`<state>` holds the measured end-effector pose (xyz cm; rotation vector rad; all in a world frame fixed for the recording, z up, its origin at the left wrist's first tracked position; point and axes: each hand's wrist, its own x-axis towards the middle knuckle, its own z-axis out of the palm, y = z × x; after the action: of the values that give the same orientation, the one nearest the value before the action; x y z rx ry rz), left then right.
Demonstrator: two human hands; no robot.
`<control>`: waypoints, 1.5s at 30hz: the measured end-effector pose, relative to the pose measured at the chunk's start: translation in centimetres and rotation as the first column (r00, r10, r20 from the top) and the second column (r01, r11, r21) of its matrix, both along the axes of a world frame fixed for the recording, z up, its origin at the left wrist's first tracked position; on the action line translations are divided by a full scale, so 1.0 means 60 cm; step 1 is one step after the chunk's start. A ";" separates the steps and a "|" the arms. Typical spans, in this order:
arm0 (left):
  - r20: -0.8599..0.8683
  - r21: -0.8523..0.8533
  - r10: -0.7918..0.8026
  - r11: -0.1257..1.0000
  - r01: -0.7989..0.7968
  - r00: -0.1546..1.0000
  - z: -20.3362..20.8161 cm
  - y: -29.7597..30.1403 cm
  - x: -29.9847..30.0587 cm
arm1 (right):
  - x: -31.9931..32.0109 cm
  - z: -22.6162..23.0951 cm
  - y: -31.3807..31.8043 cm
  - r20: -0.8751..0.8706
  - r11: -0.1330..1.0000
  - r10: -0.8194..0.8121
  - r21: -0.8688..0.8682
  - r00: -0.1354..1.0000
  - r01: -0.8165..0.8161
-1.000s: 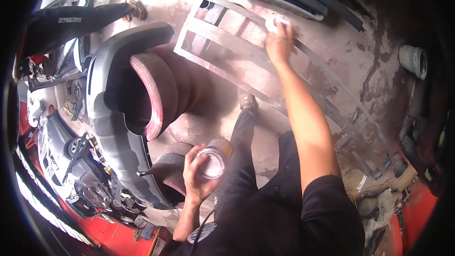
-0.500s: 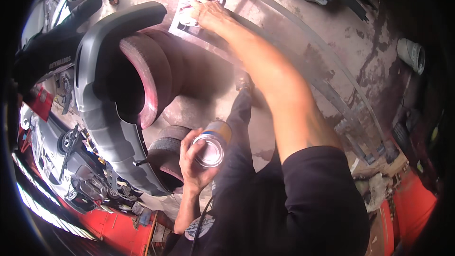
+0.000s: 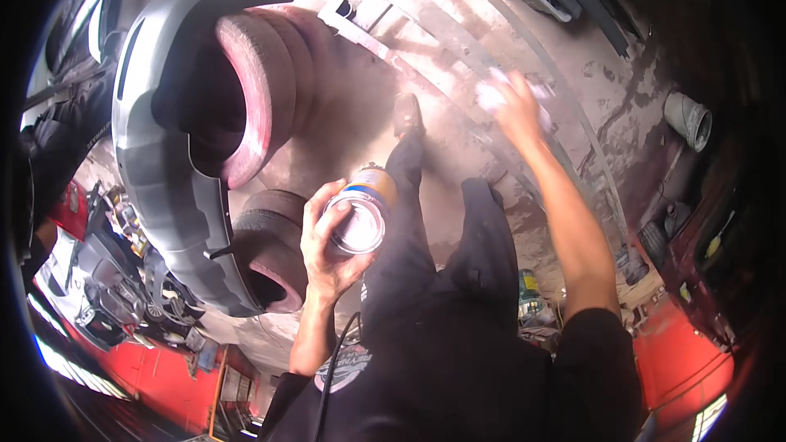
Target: The person opens a can of cleaning fluid and uses a cloth to wipe down a metal car grille and other parts in a workshop. The person moves around the workspace, handling the can and cloth to clean the surfaces of the metal components.
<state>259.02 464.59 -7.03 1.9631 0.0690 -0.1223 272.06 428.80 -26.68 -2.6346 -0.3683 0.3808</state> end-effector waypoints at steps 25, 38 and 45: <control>0.069 0.023 -0.361 0.933 0.360 0.930 -0.018 -0.194 0.043 | -0.408 0.099 -0.422 0.104 0.756 -0.582 -0.296 0.807 0.584; -0.058 0.301 -0.652 0.710 0.636 0.756 0.035 -0.560 -0.092 | -0.595 -0.055 -0.572 0.360 0.824 -0.443 -0.197 0.821 0.531; -0.109 0.373 -0.829 0.478 0.795 0.549 0.037 -0.769 -0.195 | -0.971 -0.102 -1.012 0.211 0.150 -0.950 -0.337 0.230 0.929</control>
<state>247.31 418.47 -4.78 2.2298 -1.0177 -0.7054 213.80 368.07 -32.79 -2.5573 1.5819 0.0494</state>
